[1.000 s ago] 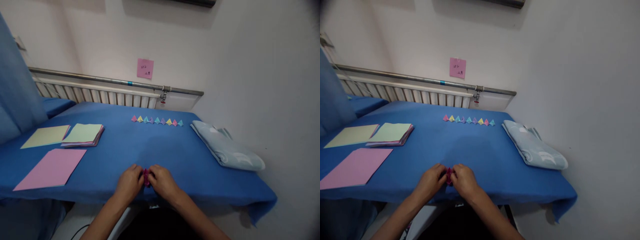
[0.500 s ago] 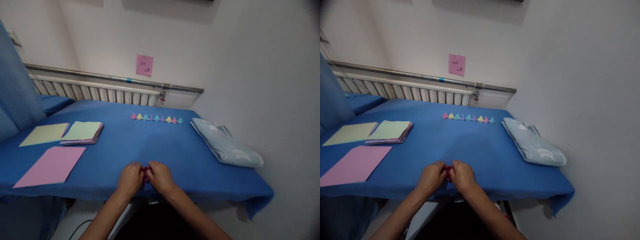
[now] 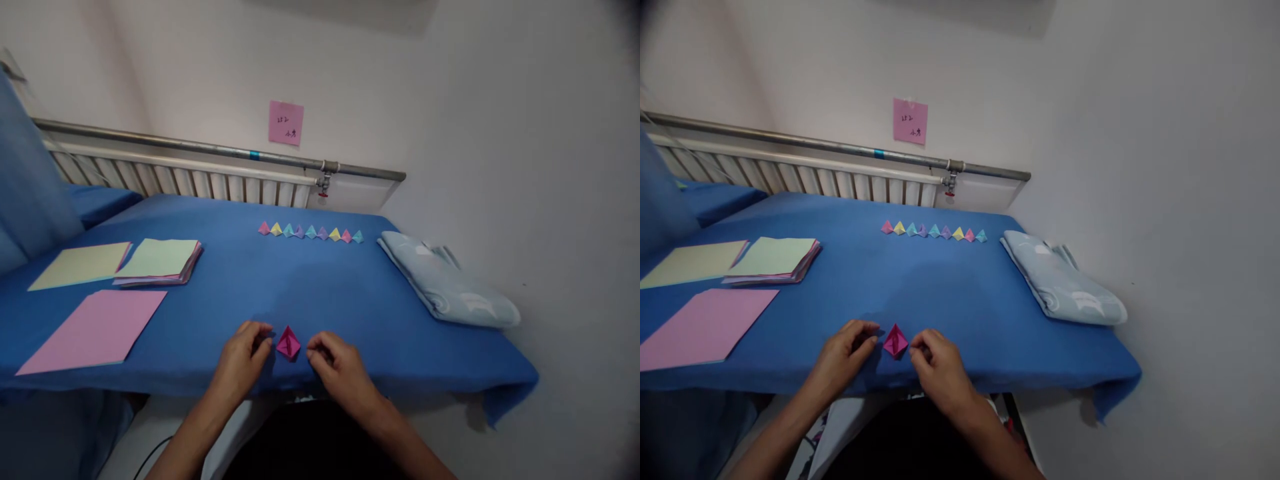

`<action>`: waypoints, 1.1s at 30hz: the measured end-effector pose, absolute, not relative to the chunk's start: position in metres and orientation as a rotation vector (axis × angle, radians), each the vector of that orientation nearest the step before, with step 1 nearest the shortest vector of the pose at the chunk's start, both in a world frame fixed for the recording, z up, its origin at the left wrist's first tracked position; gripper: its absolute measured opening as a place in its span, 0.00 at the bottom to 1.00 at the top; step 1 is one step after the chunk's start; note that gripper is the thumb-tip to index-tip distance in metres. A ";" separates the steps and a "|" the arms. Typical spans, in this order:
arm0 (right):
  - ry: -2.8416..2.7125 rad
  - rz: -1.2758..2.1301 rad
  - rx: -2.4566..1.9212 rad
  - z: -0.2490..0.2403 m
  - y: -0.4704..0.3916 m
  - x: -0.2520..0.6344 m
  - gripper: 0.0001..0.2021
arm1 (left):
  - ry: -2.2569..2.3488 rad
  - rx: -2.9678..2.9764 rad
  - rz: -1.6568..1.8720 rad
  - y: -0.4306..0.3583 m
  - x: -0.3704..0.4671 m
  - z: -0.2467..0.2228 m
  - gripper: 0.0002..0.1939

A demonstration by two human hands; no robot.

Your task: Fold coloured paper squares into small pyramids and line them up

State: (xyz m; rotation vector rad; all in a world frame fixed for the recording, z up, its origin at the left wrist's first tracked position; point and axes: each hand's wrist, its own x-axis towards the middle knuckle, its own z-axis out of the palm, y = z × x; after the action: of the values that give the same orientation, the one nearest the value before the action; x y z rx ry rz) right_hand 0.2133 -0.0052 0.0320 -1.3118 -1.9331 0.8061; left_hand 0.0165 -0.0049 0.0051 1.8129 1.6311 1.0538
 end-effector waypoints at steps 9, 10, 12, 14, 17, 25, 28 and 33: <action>-1.965 0.648 -1.228 0.031 -0.014 0.218 0.07 | 1.521 1.912 1.033 0.024 0.020 0.021 0.14; -1.961 0.641 -1.237 0.030 -0.015 0.220 0.07 | 1.539 1.912 1.037 0.025 0.018 0.019 0.13; -1.977 0.645 -1.229 0.029 -0.017 0.221 0.06 | 1.579 1.901 1.061 0.024 0.013 0.013 0.12; -2.026 0.652 -1.192 0.028 -0.019 0.219 0.05 | 1.603 1.884 1.097 0.022 0.009 0.006 0.11; -2.106 0.668 -1.121 0.028 -0.019 0.210 0.06 | 1.627 1.865 1.145 0.017 0.006 -0.002 0.11; -2.172 0.653 -1.121 0.023 -0.013 0.200 0.06 | 1.609 1.860 1.246 0.016 0.008 -0.008 0.10; -2.160 0.629 -1.127 0.022 -0.014 0.201 0.07 | 1.599 1.835 1.291 0.017 0.006 -0.016 0.10; -2.119 0.579 -1.136 0.021 -0.015 0.201 0.07 | 1.584 1.822 1.298 0.021 0.004 -0.026 0.10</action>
State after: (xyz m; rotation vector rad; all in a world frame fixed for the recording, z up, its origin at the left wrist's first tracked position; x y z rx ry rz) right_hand 0.2009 -0.0148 0.0213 -1.1365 -2.1186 0.5787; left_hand 0.0042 0.0208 -0.0259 1.8221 1.5838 1.2983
